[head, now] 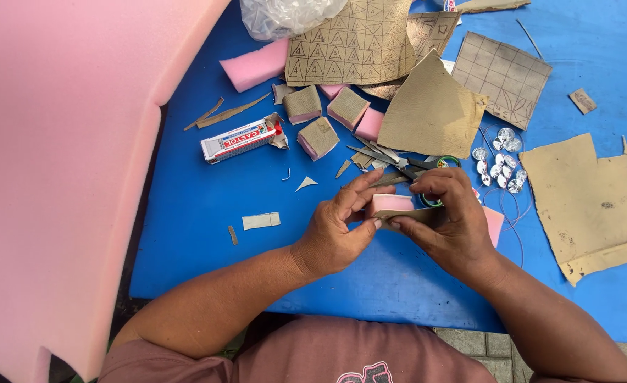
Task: Cutting and gluing foam and cardboard pieces to assemble small components.
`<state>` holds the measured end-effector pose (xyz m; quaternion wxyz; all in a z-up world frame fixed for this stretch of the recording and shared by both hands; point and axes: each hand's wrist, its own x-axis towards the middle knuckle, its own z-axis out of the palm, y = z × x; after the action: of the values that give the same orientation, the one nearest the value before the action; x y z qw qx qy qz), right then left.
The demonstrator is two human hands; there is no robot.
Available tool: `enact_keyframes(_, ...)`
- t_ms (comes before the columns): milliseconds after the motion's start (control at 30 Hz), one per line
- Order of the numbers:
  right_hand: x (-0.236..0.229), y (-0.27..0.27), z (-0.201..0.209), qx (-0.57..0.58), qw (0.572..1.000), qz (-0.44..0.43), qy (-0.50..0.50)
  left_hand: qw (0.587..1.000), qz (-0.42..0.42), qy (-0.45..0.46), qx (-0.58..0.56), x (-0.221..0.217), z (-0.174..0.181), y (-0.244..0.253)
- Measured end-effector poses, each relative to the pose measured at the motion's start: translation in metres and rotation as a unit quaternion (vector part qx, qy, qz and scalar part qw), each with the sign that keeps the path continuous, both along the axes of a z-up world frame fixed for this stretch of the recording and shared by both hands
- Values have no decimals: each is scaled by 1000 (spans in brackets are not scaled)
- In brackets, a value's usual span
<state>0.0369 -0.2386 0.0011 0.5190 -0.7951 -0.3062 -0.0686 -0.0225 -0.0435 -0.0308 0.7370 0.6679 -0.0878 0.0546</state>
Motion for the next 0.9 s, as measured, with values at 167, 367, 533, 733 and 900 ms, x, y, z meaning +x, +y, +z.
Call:
enact_keyframes(167, -2, -9, 1, -6, 997, 41, 67, 996, 9, -92, 14, -1, 10, 3)
enact_keyframes(367, -1, -12, -5, -5, 997, 45, 65, 995, 2, -95, 25, 1, 12, 8)
enact_keyframes(533, 10, -11, -20, -20, 972, 27, 231, 994, -45, 62, -74, 11, 3, 11)
enact_keyframes(733, 17, -13, -19, -10, 975, 20, 219, 964, -40, 207, -160, 15, -3, 12)
enact_keyframes(900, 30, -31, -42, 201, 915, -20, 349, 898, 13, 302, -319, 18, -24, 18)
